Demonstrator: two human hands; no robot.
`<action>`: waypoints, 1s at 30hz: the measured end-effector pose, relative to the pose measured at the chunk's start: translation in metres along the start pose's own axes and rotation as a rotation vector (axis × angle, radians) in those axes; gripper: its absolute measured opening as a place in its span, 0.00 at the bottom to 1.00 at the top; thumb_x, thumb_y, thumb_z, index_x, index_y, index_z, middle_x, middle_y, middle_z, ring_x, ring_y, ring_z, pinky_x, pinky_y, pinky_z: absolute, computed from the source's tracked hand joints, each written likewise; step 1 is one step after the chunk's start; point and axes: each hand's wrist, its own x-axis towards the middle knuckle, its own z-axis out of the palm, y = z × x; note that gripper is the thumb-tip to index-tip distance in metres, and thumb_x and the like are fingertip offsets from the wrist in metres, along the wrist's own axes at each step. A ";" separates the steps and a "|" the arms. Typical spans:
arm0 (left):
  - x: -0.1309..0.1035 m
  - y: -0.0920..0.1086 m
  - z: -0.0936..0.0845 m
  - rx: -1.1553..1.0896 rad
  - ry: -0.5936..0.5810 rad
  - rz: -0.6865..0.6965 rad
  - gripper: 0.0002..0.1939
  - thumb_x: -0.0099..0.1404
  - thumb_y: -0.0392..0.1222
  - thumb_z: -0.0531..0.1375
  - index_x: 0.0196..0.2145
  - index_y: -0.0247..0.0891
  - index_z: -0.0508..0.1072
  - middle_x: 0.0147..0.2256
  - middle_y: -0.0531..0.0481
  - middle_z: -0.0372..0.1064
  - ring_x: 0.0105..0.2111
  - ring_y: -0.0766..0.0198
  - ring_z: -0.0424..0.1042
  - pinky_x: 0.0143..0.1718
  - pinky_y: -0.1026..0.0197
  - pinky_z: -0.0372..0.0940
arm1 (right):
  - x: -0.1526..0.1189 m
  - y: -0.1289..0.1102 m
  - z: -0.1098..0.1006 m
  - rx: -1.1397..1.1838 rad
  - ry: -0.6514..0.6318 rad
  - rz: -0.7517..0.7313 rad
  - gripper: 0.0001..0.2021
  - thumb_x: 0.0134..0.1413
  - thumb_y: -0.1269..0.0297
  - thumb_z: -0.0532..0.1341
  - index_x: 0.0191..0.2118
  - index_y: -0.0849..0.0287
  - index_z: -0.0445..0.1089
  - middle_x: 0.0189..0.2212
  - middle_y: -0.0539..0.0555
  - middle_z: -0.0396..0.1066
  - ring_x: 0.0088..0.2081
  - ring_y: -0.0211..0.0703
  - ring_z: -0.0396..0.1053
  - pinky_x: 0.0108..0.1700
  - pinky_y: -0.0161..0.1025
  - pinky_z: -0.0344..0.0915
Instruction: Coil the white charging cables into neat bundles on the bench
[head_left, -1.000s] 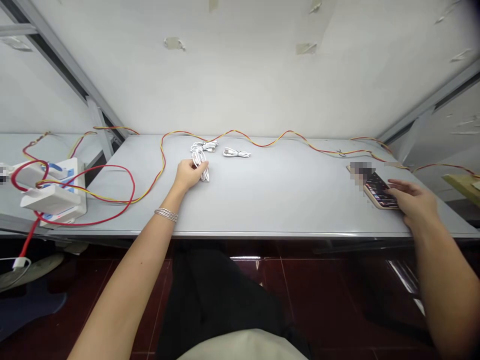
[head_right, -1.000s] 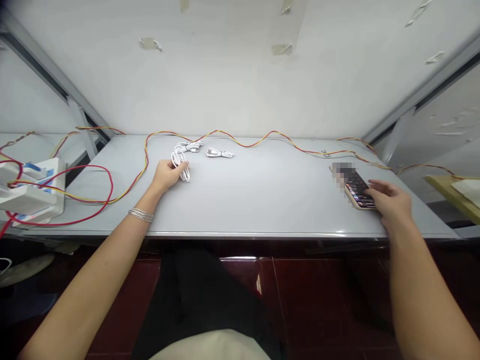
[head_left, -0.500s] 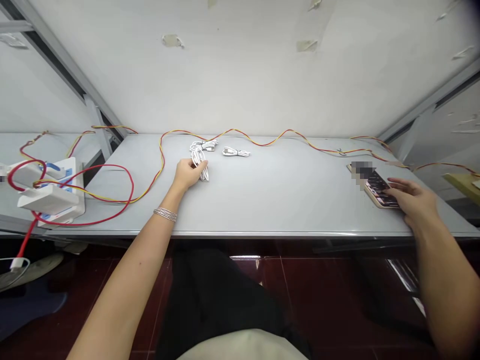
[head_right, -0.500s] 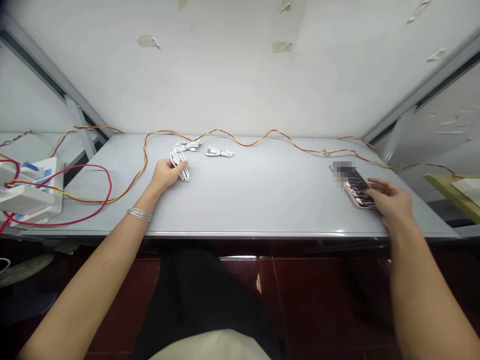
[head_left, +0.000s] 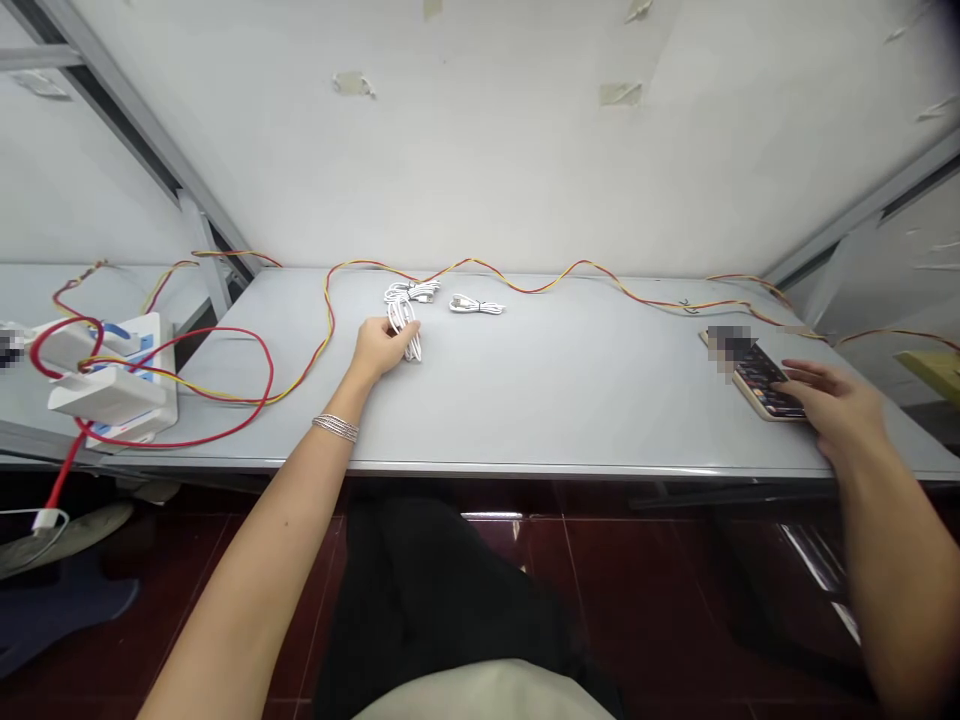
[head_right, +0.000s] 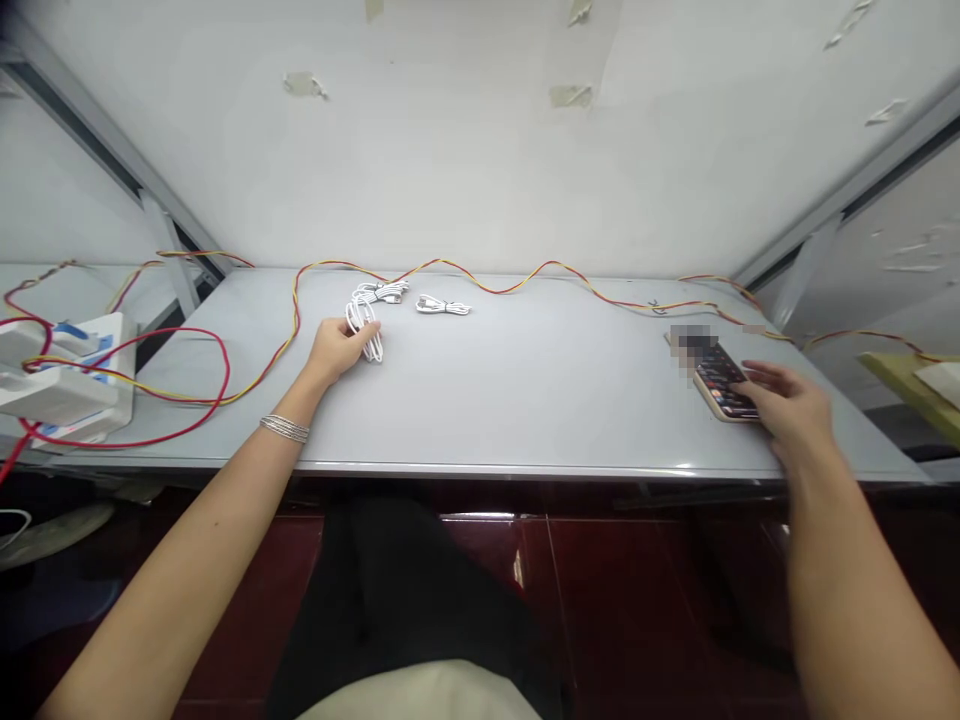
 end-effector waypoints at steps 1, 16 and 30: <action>0.000 0.000 0.000 0.004 -0.002 0.000 0.20 0.58 0.55 0.63 0.26 0.32 0.78 0.23 0.47 0.72 0.24 0.63 0.68 0.25 0.63 0.58 | 0.000 0.000 0.001 -0.017 0.016 0.003 0.23 0.28 0.73 0.72 0.40 0.59 0.80 0.35 0.52 0.75 0.32 0.36 0.69 0.28 0.28 0.67; -0.002 0.003 0.000 0.004 -0.004 -0.011 0.18 0.59 0.53 0.63 0.28 0.32 0.79 0.23 0.47 0.73 0.24 0.63 0.68 0.25 0.63 0.57 | 0.001 0.001 0.002 -0.041 0.038 0.011 0.26 0.28 0.72 0.73 0.43 0.59 0.81 0.36 0.53 0.75 0.33 0.35 0.69 0.26 0.26 0.66; 0.000 0.001 0.000 0.012 -0.003 0.002 0.19 0.59 0.54 0.63 0.27 0.32 0.79 0.22 0.47 0.71 0.24 0.63 0.67 0.25 0.63 0.56 | 0.003 0.004 0.003 -0.088 0.042 -0.003 0.25 0.32 0.69 0.75 0.44 0.59 0.81 0.33 0.52 0.74 0.31 0.35 0.68 0.26 0.27 0.65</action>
